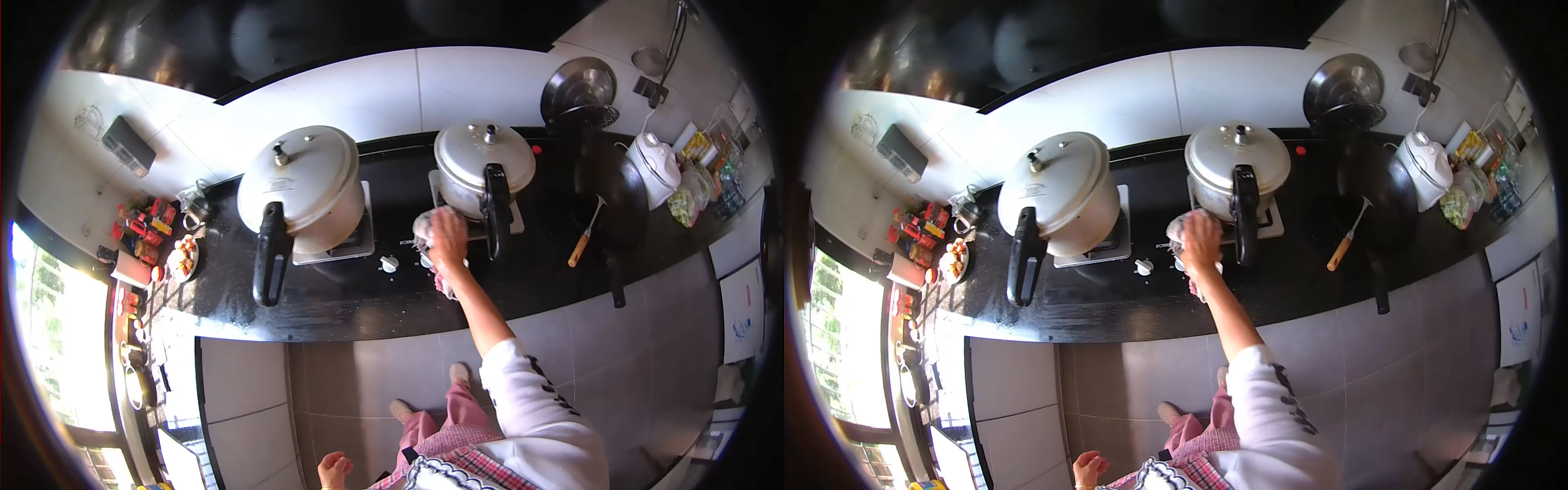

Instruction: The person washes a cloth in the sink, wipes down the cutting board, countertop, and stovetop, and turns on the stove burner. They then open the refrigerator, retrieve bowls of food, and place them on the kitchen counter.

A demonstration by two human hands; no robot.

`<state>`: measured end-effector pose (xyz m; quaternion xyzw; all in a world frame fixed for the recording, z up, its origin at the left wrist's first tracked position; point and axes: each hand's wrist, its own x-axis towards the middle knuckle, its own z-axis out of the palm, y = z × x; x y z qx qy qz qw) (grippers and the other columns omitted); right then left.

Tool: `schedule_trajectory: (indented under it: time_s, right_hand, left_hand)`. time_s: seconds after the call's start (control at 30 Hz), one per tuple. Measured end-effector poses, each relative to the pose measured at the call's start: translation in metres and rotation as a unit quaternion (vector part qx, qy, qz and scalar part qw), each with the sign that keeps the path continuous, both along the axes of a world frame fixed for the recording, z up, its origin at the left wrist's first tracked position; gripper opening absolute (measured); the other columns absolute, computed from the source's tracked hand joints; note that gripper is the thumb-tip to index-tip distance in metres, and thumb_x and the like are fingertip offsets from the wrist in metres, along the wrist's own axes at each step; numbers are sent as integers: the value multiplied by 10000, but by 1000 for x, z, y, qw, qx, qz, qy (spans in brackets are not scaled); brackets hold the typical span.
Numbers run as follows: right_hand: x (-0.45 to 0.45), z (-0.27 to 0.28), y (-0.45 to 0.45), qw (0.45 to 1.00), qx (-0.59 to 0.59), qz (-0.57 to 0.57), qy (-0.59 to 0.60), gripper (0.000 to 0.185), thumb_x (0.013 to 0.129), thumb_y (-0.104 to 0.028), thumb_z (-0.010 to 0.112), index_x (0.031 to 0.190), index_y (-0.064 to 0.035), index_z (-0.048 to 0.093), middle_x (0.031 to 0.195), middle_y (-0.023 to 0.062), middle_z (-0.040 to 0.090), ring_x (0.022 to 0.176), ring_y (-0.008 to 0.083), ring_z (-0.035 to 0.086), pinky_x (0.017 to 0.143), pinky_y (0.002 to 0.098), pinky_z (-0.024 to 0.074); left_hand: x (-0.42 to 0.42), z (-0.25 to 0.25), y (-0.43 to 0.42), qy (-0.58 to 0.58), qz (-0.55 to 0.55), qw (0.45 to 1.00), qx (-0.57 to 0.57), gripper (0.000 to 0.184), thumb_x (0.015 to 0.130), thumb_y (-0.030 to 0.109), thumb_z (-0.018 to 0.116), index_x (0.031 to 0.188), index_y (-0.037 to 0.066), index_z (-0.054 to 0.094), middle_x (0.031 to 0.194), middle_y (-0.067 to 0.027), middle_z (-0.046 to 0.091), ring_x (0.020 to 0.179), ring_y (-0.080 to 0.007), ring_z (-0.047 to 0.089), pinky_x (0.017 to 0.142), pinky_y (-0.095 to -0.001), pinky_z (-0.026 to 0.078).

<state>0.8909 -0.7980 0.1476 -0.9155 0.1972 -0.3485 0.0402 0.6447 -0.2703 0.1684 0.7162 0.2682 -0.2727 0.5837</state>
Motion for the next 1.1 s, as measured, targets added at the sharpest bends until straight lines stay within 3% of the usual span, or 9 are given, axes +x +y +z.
schedule_trajectory:
  time_s: [0.03,0.23,0.37,0.47,0.57,0.67,0.7,0.93,1.1]
  right_hand:
    - [7,-14,-5,996,33,37,79,466,699,-75,566,1155,-62,475,1222,126,462,1166,299,401,965,453,289]
    - [-62,-79,-42,986,136,85,44,451,727,-119,576,1168,-114,487,1220,107,476,1198,283,383,935,454,317]
    - [-139,-56,-89,988,20,-105,109,389,686,-120,595,1071,-131,542,1070,57,556,1108,234,437,831,462,323]
    - [-138,-29,-139,960,119,-215,134,368,674,-84,593,1037,-121,545,1010,54,589,985,243,497,783,453,344]
    - [-107,-3,-178,958,117,-250,72,361,678,-90,595,1036,-91,543,1006,73,588,973,280,512,775,451,386]
    - [-59,-51,-242,985,100,-136,-21,361,684,-107,600,1036,-64,535,997,99,581,961,314,524,799,441,420]
    - [-49,-52,-250,971,193,-124,61,357,704,-48,557,1059,-56,527,1009,148,575,962,354,532,813,423,448]
    - [-116,-50,-185,985,98,-139,4,503,709,-70,596,1190,-47,452,1138,141,529,1087,320,482,918,394,389]
    - [-167,-40,-97,977,143,-73,141,652,680,-32,621,1283,-84,379,1217,134,471,1174,312,393,981,411,318]
  left_hand:
    - [-3,-1,1,-7,7,1000,-8,246,810,88,590,1040,0,572,841,-72,597,737,-150,567,629,-266,482]
    - [-23,-16,3,43,-6,999,-25,272,799,97,627,1046,0,570,861,-86,603,743,-167,578,647,-281,493]
    - [-18,-8,-14,67,-53,995,-49,297,793,118,642,1055,-2,567,874,-90,607,743,-175,578,647,-291,493]
    - [-1,37,-47,55,-87,995,-3,291,796,121,629,1051,-4,567,878,-91,608,746,-172,577,645,-291,488]
    - [6,27,-52,-19,-135,989,55,290,796,130,616,1050,-1,571,888,-93,610,766,-164,574,646,-292,483]
    - [-4,3,-40,-36,-119,991,55,301,792,147,622,1052,3,577,891,-96,615,782,-156,572,650,-297,480]
    - [-8,-4,-40,1,-79,996,38,310,789,157,632,1054,3,580,888,-98,619,785,-154,573,654,-303,481]
    - [-31,-28,-55,10,-94,995,23,272,798,119,624,1030,-17,581,831,-96,621,740,-172,582,633,-291,482]
    - [-2,-40,-73,-30,-66,997,13,169,763,32,570,911,-45,590,707,-100,616,603,-171,611,523,-273,500]
